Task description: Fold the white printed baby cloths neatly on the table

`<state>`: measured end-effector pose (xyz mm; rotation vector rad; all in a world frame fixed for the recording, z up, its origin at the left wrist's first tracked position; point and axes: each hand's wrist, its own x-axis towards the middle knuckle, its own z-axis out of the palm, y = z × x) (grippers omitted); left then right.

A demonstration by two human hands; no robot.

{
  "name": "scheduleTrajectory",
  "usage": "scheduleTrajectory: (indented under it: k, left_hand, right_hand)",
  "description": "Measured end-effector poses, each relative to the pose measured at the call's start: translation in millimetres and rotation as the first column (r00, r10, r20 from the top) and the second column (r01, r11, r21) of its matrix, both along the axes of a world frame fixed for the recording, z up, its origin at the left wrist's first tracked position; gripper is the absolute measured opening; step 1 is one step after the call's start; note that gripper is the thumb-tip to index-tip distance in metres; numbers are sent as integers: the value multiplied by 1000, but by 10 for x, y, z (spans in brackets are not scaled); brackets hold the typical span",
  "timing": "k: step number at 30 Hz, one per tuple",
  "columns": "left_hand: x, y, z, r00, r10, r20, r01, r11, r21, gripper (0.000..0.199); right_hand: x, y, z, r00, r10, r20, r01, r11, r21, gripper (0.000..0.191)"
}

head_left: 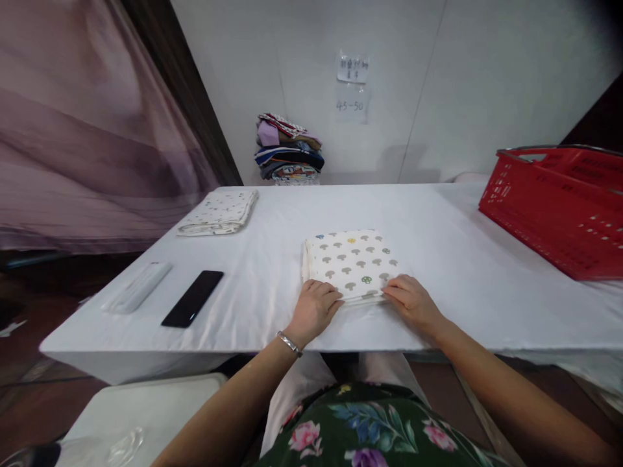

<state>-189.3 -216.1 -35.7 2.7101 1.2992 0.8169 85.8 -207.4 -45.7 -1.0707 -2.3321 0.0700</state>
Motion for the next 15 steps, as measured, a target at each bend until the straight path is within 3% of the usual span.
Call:
scheduleTrajectory:
  k: [4, 8, 12, 15]
  left_hand:
    - [2, -53, -43, 999, 28, 28, -28, 1000, 3, 23]
    - [12, -75, -4, 999, 25, 40, -25, 1000, -9, 24]
    - [130, 102, 163, 995, 73, 73, -69, 996, -57, 31]
    - [232, 312, 182, 990, 134, 52, -131, 990, -61, 25]
  right_hand:
    - [20, -28, -33, 1000, 20, 20, -20, 1000, -15, 23]
    - [6, 9, 64, 999, 47, 18, -45, 997, -66, 21]
    - [-207, 193, 208, 998, 54, -37, -57, 996, -66, 27]
    - [-456, 351, 156, 998, 50, 44, -47, 996, -78, 39]
